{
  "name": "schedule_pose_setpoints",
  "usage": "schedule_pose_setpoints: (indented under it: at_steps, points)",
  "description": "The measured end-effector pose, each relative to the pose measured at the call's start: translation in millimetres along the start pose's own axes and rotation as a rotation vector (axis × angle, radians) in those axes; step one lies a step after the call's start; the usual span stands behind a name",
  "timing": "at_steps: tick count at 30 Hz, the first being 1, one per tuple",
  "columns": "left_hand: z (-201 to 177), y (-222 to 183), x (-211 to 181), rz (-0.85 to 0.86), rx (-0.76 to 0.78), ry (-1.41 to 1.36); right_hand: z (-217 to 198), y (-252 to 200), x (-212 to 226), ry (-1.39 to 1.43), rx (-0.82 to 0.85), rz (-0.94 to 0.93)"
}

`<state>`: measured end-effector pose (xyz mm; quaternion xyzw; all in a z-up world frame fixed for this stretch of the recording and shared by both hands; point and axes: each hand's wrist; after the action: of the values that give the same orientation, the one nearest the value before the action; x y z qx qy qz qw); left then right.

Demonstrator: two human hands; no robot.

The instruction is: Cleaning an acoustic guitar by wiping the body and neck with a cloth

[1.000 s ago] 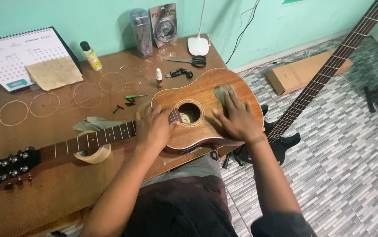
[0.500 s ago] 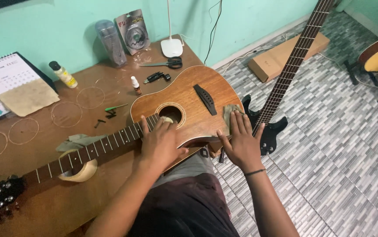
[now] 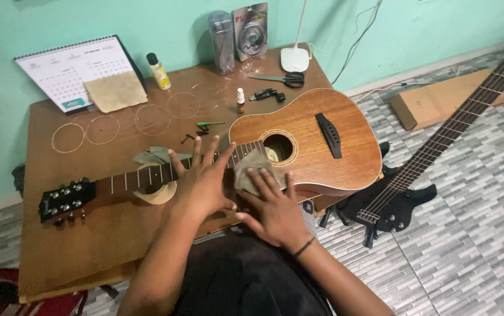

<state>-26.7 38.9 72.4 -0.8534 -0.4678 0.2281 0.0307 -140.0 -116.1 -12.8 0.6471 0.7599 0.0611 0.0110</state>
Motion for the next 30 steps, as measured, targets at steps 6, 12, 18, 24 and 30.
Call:
schedule_pose_setpoints:
  at_steps: [6,12,18,24,30]
  points:
    - [24.2,11.6,-23.9,0.244,-0.075,-0.081,5.2,-53.2,-48.2,0.038,-0.006,0.197]
    - [62.6,46.6,-74.8,0.45,-0.135,0.0,-14.1,-89.3,-127.3,-0.023,-0.065,0.698]
    - [102.6,75.1,-81.8,0.36,-0.18,-0.052,-15.3,-84.6,-105.5,-0.035,-0.051,0.402]
    - [98.4,69.9,-83.4,0.34,-0.149,-0.08,-33.1,-76.9,-145.1,-0.097,0.076,0.642]
    - [97.7,62.5,-82.2,0.462,-0.288,0.046,-32.1,-66.2,-141.9,-0.089,0.199,0.517]
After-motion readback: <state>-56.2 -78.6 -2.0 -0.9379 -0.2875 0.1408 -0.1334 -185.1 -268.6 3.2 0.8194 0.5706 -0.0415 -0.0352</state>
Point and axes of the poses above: each hand's wrist, its own y-axis towards the middle knuckle, its own z-axis out of the palm, x = y × z, and after that the axes turned 7 degrees about -y, right-handed
